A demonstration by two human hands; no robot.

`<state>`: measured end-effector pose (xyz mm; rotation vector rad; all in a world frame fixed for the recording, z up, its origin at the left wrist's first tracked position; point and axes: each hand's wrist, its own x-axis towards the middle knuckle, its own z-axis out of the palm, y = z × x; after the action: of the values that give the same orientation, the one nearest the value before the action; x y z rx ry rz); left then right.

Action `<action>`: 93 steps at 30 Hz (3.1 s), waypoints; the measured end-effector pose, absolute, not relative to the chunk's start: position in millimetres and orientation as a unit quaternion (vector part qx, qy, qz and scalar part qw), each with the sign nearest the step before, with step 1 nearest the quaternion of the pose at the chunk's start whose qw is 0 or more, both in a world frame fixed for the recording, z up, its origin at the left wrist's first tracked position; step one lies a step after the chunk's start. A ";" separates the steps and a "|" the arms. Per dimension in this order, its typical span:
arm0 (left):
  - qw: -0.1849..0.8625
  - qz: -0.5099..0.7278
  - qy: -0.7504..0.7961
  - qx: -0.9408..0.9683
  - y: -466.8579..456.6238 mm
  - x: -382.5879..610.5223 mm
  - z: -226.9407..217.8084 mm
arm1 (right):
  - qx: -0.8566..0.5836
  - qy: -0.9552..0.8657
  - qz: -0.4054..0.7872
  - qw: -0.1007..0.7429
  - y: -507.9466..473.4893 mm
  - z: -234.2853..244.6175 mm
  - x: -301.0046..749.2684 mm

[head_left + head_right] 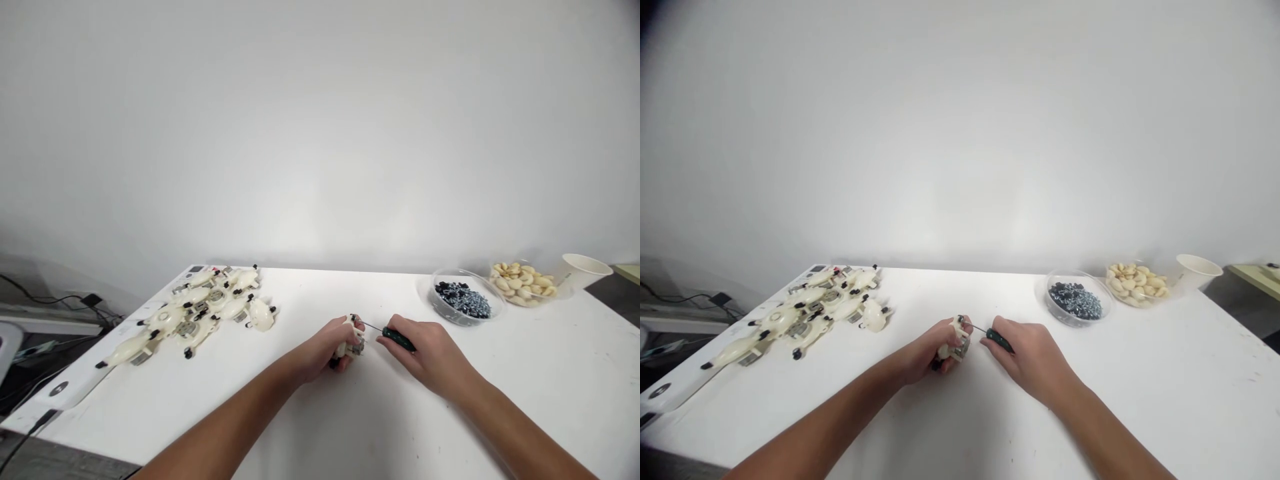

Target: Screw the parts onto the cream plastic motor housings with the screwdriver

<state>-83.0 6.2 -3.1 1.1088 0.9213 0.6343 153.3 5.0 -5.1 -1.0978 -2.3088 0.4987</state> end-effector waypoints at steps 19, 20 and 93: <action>0.628 0.261 0.434 0.590 2.4 -87.5 -2.0 | -0.449 -0.688 0.509 0.258 8.0 -2.2 150.5; 0.626 0.261 0.428 0.598 2.3 -87.7 -1.8 | -0.443 -0.666 0.541 0.260 8.8 -3.8 150.2; 0.639 0.310 0.426 0.560 3.1 -76.6 -6.3 | -0.427 -0.733 0.442 0.293 -2.7 0.1 142.6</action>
<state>-76.6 3.1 -6.3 1.2770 0.9725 0.7071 142.6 -2.7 0.1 -1.1377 -1.9522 1.1769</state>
